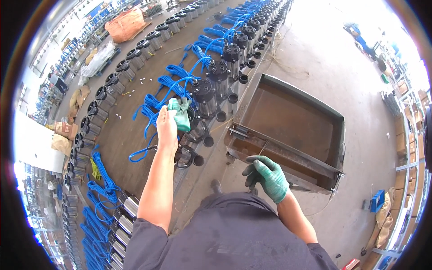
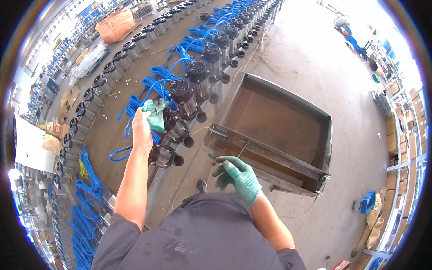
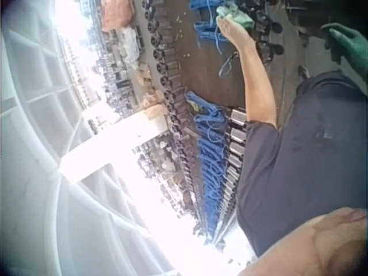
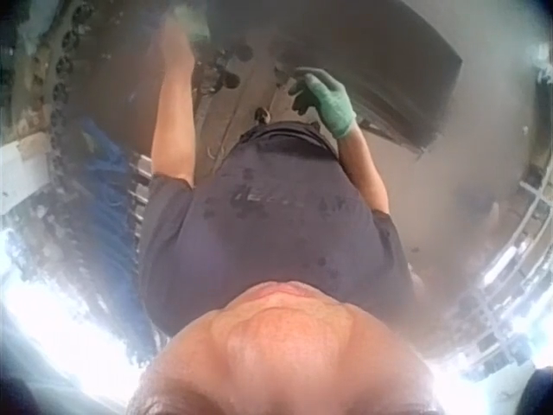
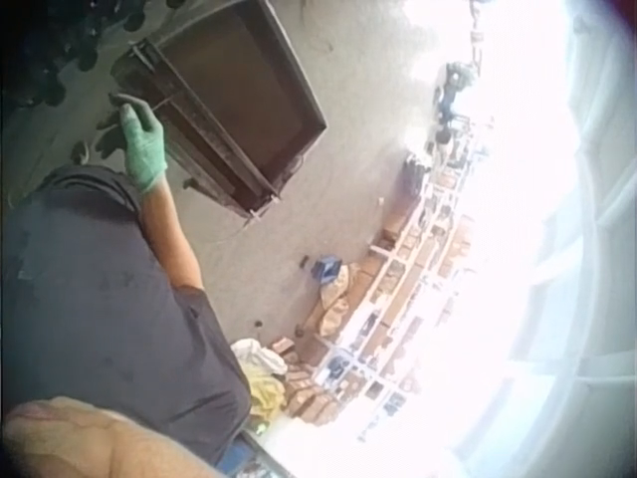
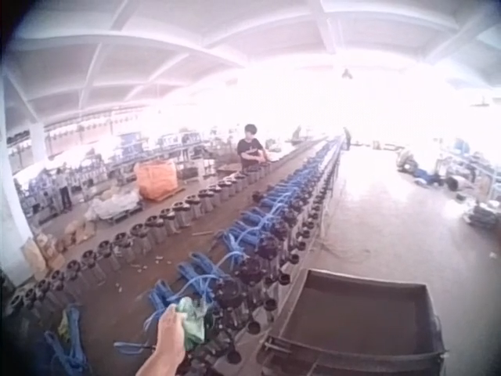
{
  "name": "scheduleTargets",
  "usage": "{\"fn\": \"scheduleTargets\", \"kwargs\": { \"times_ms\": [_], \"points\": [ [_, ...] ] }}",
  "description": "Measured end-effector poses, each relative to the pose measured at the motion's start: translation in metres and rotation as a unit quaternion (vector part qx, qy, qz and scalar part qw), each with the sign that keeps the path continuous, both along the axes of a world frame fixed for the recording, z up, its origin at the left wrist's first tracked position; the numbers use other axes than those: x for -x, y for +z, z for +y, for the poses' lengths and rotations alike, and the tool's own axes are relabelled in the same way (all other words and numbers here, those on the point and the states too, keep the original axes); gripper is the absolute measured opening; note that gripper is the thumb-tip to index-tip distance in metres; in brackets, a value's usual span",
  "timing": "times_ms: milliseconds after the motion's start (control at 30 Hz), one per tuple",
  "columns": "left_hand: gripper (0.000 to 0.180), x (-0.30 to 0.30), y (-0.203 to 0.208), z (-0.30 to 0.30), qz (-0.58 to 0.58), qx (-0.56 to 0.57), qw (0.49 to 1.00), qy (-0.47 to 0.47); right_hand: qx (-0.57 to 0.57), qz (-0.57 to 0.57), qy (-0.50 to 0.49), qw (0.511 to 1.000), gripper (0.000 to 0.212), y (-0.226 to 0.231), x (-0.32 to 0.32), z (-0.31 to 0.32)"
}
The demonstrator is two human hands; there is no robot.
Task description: The person puts on gloves and tests submersible pumps by picking them up from a line, attaching them to a testing rig, and lowering them into a tray of liquid.
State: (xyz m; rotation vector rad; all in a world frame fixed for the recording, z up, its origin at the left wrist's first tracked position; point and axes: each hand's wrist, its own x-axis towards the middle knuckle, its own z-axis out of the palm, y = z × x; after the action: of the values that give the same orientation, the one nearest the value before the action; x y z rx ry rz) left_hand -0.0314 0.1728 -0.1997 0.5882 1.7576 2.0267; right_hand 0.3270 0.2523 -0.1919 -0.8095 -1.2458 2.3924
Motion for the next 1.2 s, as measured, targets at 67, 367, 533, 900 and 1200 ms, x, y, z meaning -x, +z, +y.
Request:
{"fn": "scheduleTargets", "kwargs": {
  "times_ms": [67,367,533,900,1200],
  "points": [
    [0.052,-0.018,0.031,-0.008,-0.126,-0.169,0.973,-0.097,0.001,0.014,-0.004,1.0,0.035,0.005,0.0,-0.001],
    [0.052,-0.093,0.052,-0.024,-0.277,-0.159,0.913,-0.254,-0.371,-0.018,-0.065,0.926,0.028,0.042,0.005,-0.022],
    [0.034,-0.142,0.039,-0.01,-0.215,0.02,0.936,-0.278,-0.571,-0.085,-0.037,0.816,0.028,0.068,0.023,-0.02],
    [0.052,-0.167,0.006,-0.014,-0.187,0.155,0.941,-0.237,-0.438,-0.18,-0.029,0.88,0.018,0.021,0.025,-0.015],
    [0.02,-0.175,-0.016,-0.027,-0.103,0.106,0.935,-0.324,-0.226,-0.111,0.016,0.968,0.017,-0.004,0.014,-0.019]
  ]
}}
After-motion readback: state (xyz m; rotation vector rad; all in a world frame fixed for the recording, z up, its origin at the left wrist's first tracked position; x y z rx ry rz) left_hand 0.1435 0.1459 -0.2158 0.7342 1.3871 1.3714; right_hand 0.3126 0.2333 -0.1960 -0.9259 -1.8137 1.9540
